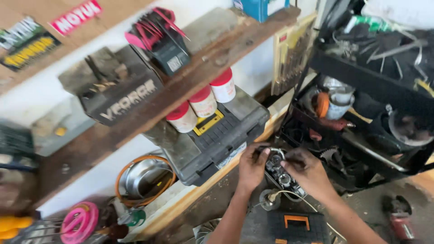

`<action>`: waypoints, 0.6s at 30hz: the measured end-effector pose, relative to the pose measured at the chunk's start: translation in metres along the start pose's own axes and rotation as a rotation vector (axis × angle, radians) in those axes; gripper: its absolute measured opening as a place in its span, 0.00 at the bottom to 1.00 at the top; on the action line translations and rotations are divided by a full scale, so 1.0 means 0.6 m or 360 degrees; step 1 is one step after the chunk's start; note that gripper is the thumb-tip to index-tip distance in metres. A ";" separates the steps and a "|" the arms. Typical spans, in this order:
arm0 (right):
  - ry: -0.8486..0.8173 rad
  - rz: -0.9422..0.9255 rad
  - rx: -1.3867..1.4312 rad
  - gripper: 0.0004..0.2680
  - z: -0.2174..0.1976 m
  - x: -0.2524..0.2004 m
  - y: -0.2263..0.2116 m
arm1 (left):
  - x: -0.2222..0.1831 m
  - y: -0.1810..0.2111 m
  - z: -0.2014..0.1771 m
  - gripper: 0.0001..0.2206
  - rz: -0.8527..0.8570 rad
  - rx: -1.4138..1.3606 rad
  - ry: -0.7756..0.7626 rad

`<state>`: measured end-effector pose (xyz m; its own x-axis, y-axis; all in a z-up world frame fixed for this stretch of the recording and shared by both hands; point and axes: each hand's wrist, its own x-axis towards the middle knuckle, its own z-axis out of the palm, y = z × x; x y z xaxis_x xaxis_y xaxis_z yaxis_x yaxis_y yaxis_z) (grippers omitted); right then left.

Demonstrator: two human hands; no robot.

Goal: The person retrieves small metal fasteners from a storage cart and a workbench drawer, then sorts them one at a time by hand into a pink plastic container on the floor, occasionally picking parts from a small bowl and placing them into the container.

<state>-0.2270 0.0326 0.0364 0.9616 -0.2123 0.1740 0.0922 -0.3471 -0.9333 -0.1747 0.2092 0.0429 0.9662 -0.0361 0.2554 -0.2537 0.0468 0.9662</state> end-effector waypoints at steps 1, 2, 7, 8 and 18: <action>-0.0026 0.0000 -0.0003 0.08 -0.005 0.011 -0.061 | 0.005 0.051 -0.010 0.08 -0.0008 0.0001 0.0025; -0.0031 0.0338 0.0188 0.08 -0.010 0.021 -0.125 | 0.011 0.105 -0.019 0.07 -0.0174 -0.0022 0.0040; -0.0355 0.0853 -0.0096 0.12 -0.013 0.057 -0.380 | 0.028 0.311 -0.079 0.08 -0.0548 -0.0258 0.0324; -0.0336 0.0761 -0.0029 0.11 -0.005 0.059 -0.405 | 0.032 0.369 -0.093 0.09 -0.0647 -0.0242 0.0413; -0.0709 0.0200 -0.0431 0.10 0.086 0.093 -0.726 | 0.041 0.629 -0.276 0.09 -0.0929 -0.0036 0.0890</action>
<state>-0.2004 0.2190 0.4365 0.9829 0.1205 -0.1389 -0.0440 -0.5795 -0.8138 -0.2387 0.3911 0.4081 0.8244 0.4437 -0.3515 0.2941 0.1949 0.9357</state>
